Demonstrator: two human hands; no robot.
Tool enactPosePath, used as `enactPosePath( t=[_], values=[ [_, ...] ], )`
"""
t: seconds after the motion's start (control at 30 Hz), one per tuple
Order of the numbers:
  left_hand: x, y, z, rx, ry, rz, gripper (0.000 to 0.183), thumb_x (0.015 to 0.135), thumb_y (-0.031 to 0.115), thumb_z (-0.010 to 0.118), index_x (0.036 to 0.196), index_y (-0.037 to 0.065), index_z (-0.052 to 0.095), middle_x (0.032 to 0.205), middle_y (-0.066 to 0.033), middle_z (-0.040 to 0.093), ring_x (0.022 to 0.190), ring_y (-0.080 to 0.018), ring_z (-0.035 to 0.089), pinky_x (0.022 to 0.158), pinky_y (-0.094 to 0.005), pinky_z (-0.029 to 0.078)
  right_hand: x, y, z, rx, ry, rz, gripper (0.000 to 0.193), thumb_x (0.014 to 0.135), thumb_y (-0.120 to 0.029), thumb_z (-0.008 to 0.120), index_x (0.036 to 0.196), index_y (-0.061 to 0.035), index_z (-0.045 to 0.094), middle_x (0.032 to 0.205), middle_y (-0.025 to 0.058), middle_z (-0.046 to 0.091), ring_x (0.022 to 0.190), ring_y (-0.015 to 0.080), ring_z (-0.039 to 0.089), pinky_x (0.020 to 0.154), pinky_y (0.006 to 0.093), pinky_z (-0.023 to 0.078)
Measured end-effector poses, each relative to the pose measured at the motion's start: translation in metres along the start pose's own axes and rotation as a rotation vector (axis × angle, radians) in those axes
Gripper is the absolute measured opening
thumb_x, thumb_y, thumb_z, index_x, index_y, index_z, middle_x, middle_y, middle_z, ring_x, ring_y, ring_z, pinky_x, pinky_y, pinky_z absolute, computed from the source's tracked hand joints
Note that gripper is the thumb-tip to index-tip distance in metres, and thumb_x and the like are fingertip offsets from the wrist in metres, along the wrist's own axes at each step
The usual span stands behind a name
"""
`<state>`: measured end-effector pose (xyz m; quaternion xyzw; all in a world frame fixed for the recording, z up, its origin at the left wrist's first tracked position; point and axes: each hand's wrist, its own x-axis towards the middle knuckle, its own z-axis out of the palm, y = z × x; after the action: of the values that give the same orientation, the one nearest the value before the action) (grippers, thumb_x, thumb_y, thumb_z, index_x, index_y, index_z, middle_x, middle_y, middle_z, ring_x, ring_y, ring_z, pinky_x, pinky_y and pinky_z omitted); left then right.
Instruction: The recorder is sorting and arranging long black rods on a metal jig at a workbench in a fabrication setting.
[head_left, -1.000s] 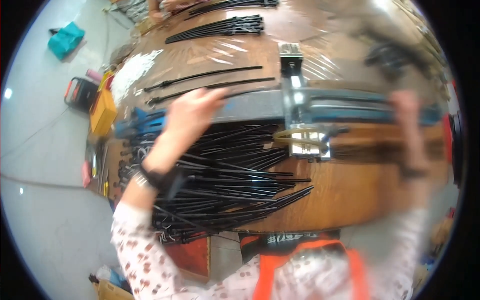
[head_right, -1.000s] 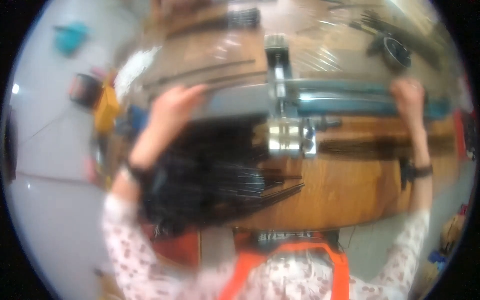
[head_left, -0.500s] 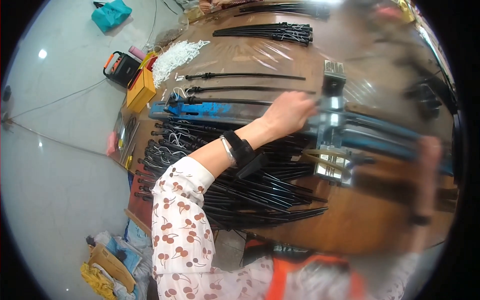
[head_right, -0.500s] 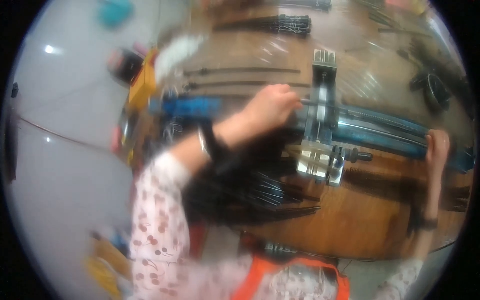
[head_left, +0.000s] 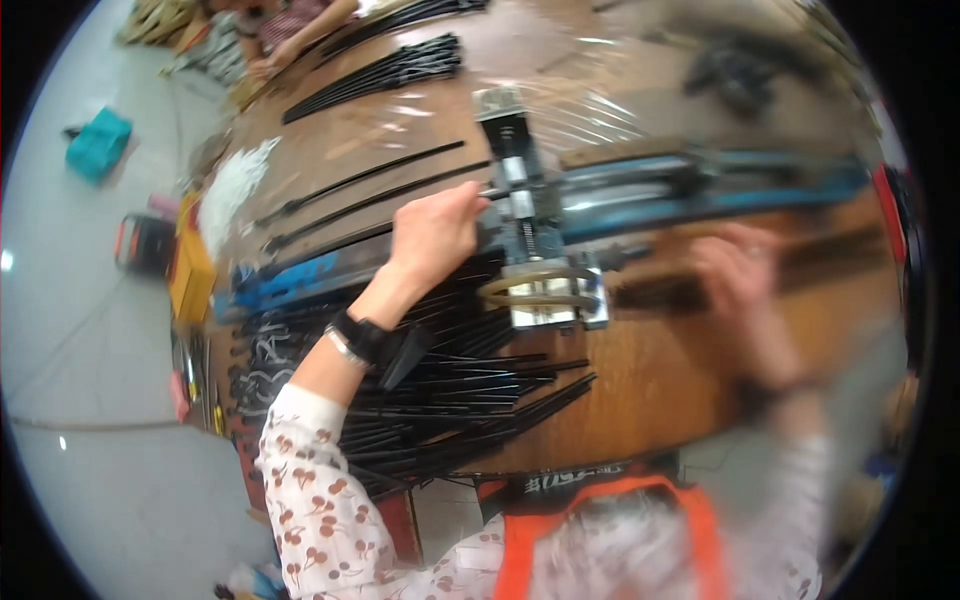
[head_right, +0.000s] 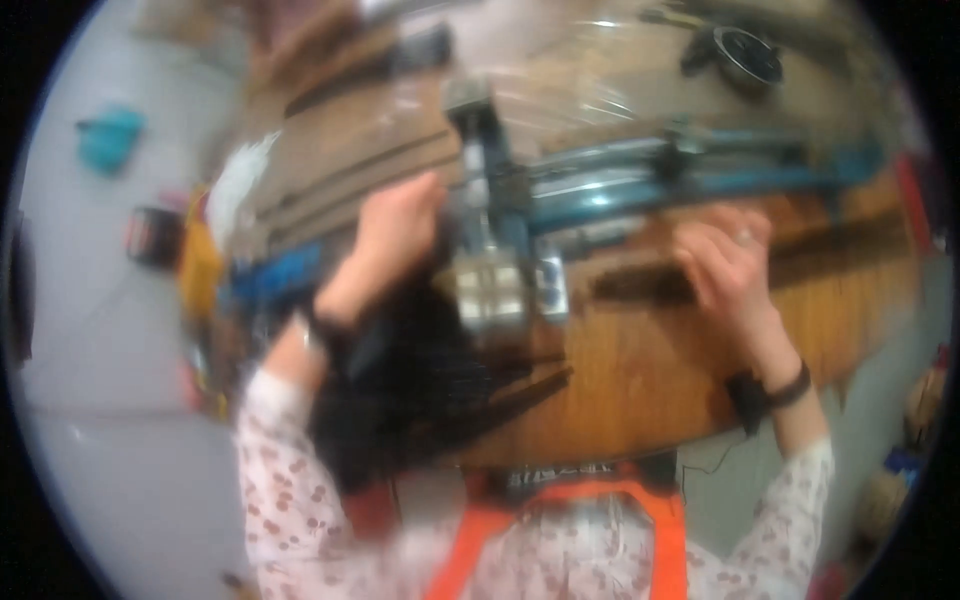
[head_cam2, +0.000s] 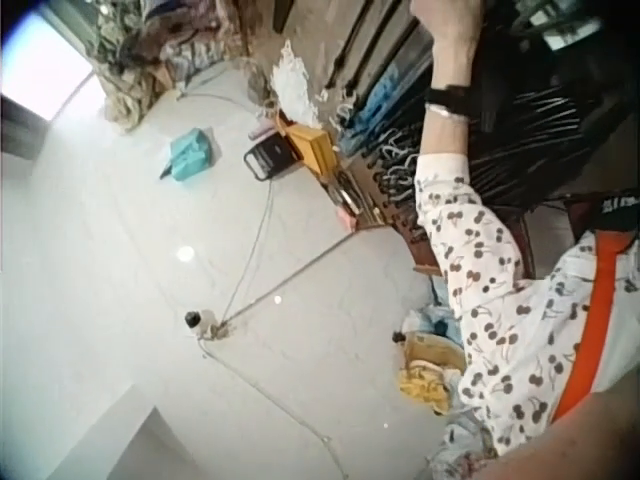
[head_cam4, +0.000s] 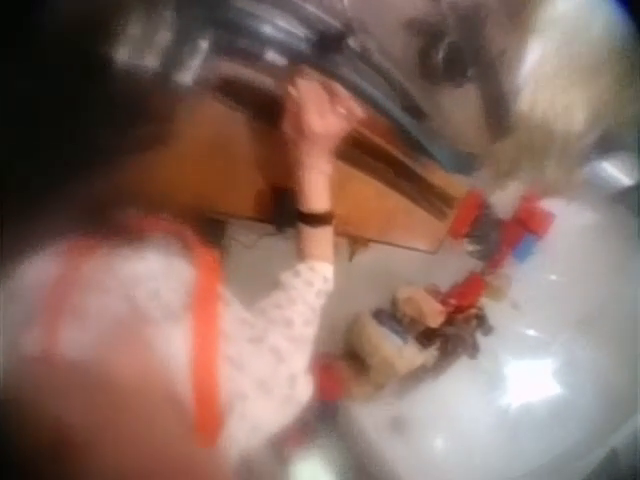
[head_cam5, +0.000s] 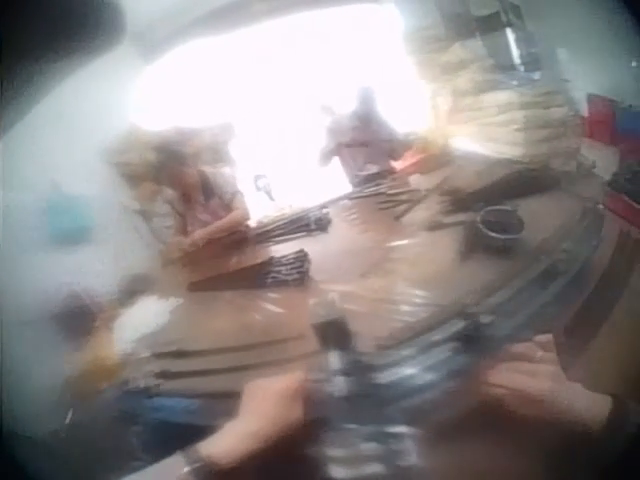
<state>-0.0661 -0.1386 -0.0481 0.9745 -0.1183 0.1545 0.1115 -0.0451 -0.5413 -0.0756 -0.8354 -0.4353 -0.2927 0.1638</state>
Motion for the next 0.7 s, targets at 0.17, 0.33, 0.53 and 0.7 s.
enactPosePath(
  t=[0.17, 0.33, 0.53, 0.7],
  values=[
    [-0.003, 0.002, -0.006, 0.0, -0.013, -0.007, 0.02, 0.096, 0.024, 0.057, 0.085, 0.009, 0.052, 0.071, -0.015, 0.063, 0.07, -0.0392, 0.063, 0.058, -0.0486, 0.048, 0.013, -0.02, 0.01, 0.097, -0.03, 0.069, 0.027, 0.08, -0.009, 0.072, 0.106, -0.0044, 0.066, 0.096, 0.0105, 0.067, 0.097, 0.0303, 0.061, 0.085, 0.0447, 0.042],
    [0.0, 0.007, -0.005, -0.008, -0.006, 0.017, 0.019, 0.095, 0.022, 0.058, 0.084, 0.008, 0.052, 0.074, -0.0147, 0.063, 0.071, -0.0384, 0.063, 0.059, -0.0477, 0.048, 0.025, -0.031, 0.043, 0.381, -0.042, 0.134, 0.027, 0.081, -0.005, 0.07, 0.108, -0.0024, 0.063, 0.092, 0.0134, 0.064, 0.091, 0.0346, 0.06, 0.082, 0.0434, 0.044],
    [0.001, 0.003, 0.001, 0.127, 0.091, 0.184, 0.015, 0.094, 0.018, 0.06, 0.085, 0.008, 0.053, 0.072, -0.0118, 0.059, 0.067, -0.0348, 0.062, 0.055, -0.0442, 0.048, 0.032, -0.02, 0.056, 0.73, -0.161, 0.275, 0.022, 0.08, -0.009, 0.072, 0.099, -0.0036, 0.062, 0.085, 0.0161, 0.059, 0.082, 0.0353, 0.057, 0.071, 0.0416, 0.048],
    [0.029, -0.027, -0.003, 0.307, 0.243, 0.469, 0.013, 0.093, 0.023, 0.062, 0.088, 0.012, 0.055, 0.074, -0.0037, 0.059, 0.066, -0.0215, 0.064, 0.055, -0.0356, 0.05, -0.01, -0.052, 0.031, 0.154, -0.311, 0.034, 0.029, 0.069, -0.017, 0.077, 0.086, -0.0065, 0.056, 0.083, 0.0113, 0.057, 0.081, 0.0312, 0.057, 0.072, 0.0434, 0.048]
  ],
)
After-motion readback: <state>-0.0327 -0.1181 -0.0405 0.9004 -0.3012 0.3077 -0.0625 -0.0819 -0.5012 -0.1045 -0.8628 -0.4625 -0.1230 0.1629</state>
